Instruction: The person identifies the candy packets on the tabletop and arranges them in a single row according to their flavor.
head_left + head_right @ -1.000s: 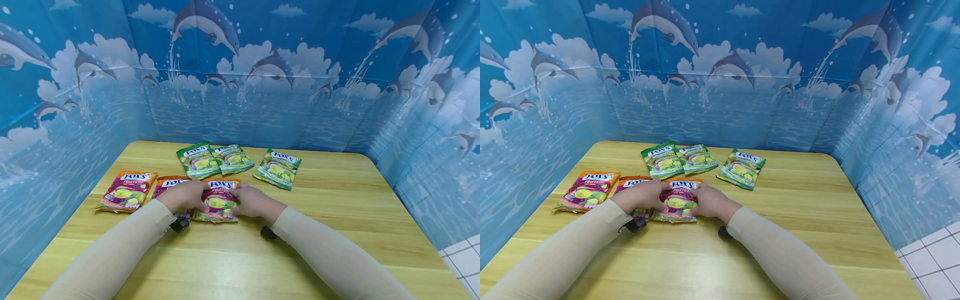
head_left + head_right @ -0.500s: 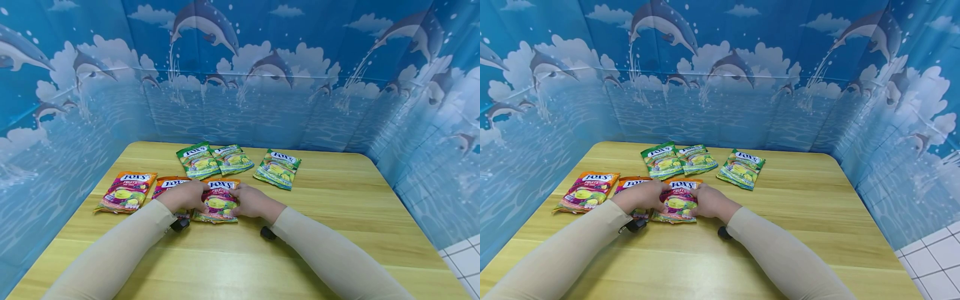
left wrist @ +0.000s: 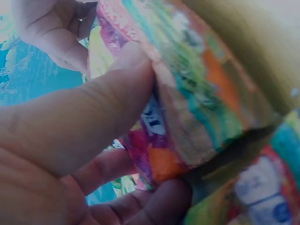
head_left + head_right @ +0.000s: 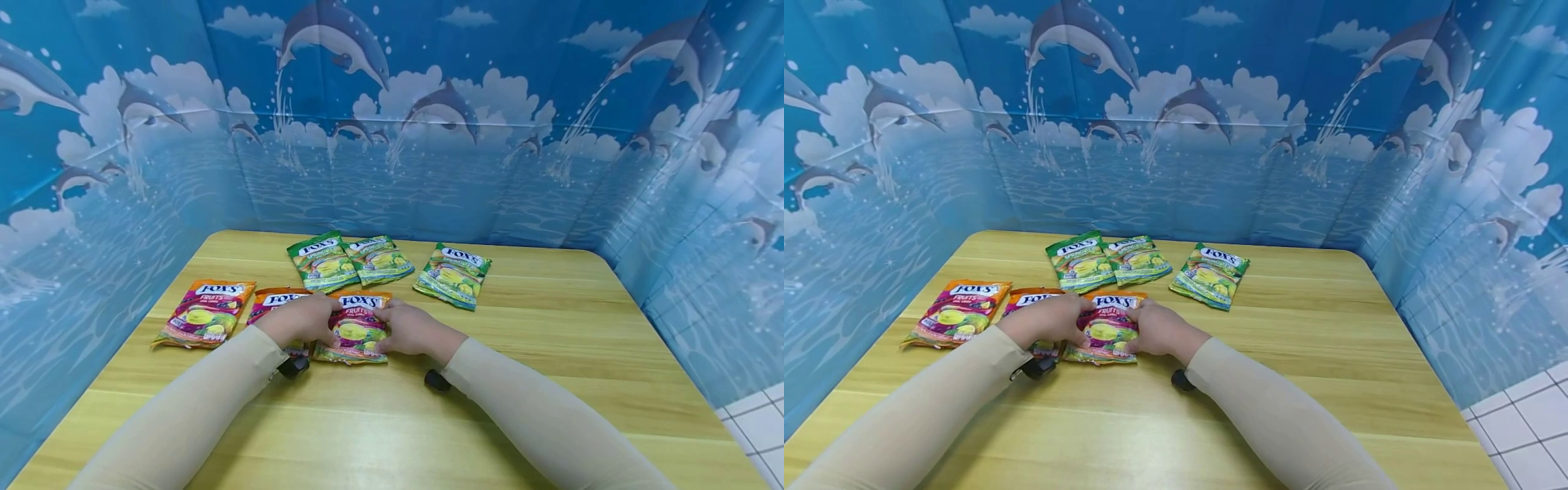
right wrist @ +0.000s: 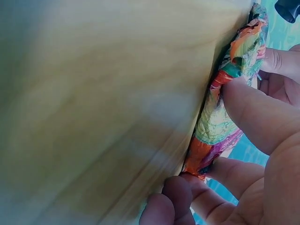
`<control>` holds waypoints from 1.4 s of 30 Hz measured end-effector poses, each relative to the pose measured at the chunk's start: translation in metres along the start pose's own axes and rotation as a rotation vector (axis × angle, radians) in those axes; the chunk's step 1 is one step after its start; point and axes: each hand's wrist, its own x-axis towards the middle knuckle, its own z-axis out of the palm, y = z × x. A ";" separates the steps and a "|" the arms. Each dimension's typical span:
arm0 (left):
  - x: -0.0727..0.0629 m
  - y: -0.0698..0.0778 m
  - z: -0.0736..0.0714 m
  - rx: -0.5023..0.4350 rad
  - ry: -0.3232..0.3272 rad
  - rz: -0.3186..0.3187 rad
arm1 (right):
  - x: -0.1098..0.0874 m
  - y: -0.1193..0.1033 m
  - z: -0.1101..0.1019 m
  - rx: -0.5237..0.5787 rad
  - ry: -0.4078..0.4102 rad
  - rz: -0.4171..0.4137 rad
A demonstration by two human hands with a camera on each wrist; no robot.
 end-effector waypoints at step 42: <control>0.109 0.118 -0.012 -0.199 0.152 0.249 | -0.044 0.139 -0.055 0.177 0.301 0.332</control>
